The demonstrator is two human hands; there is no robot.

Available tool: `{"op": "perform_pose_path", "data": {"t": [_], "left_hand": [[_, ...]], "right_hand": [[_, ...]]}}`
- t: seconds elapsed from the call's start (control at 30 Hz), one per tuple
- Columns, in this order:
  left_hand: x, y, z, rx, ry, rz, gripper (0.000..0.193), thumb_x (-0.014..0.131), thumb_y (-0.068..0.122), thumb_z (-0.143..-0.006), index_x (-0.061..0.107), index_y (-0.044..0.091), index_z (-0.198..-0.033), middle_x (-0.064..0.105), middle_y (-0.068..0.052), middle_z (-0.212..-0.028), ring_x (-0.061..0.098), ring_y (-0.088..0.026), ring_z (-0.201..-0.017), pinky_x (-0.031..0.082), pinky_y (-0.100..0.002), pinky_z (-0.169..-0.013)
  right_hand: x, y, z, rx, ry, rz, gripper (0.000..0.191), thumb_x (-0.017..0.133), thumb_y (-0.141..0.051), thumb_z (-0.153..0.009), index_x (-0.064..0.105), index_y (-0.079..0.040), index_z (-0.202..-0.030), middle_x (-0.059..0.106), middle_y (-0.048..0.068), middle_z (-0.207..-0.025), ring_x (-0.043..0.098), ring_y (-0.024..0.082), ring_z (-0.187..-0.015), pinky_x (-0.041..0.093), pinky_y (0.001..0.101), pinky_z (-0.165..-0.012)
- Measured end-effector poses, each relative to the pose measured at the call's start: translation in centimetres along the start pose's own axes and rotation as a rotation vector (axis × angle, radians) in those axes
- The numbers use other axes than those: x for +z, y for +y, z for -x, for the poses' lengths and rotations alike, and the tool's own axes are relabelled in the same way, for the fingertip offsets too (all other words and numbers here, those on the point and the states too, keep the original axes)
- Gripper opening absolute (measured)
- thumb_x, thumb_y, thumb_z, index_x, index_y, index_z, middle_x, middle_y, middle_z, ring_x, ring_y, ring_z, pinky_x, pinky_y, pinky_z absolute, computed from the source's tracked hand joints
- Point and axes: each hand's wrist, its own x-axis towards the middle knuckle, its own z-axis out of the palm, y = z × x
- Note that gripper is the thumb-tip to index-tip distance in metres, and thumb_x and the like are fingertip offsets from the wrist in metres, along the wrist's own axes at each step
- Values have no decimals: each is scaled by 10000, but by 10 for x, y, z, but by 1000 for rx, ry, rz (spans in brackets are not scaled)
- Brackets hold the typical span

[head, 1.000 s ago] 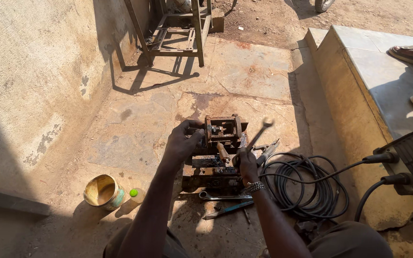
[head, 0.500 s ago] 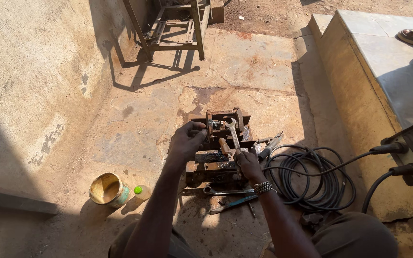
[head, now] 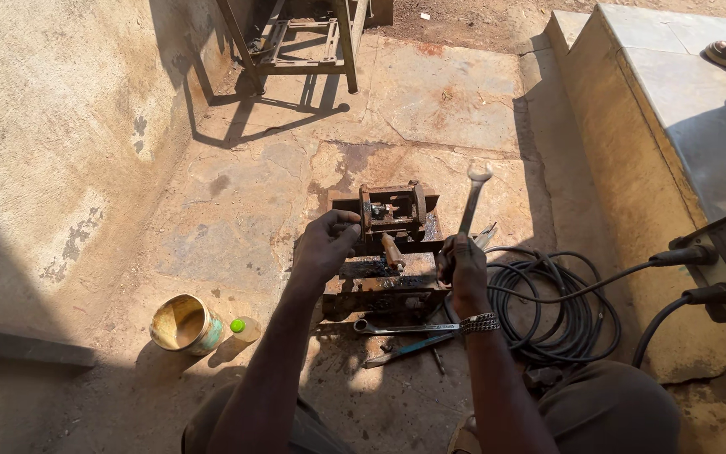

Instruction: The person sits on the ground working on a rusty metal clamp-like machine part, using wrenches to loosen and turn bolts on it. They then pour liquid from a metal cup into a plastic bottle and squeeze the liquid onto the machine's bolts, then resume turning bolts with the wrenches.

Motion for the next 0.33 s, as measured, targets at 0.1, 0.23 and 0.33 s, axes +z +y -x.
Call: {"op": "perform_pose_path", "data": {"t": [0.1,0.23,0.33], "left_hand": [[-3,0,-1,9,-10,-13,259,714,223,-915,730,102,-1143,746,-96,-978,689,-154,-819,584,-310,-713],[-2,0,-4,36,-9,22,246,710,221,-923,722,89,-1131,751,-90,-990,704,-153,-852,592,-311,-724],[1,3,-3,14,-24,10,265,713,230,-910,726,108,-1145,761,-85,-1000,708,-158,-853,585,-316,-748]], "right_hand": [[-15,-22,-4,-342,306,-257,351,410,-382,-1125,525,-119,-924,530,16,-657,510,119,-554,442,270,-509],[31,42,5,-204,240,13,305,465,-391,-1087,454,-143,-910,458,-5,-604,426,125,-465,369,263,-414],[-6,50,15,-188,-336,840,384,481,-422,-1125,583,-125,-905,553,-4,-609,482,122,-529,395,250,-485]]}}
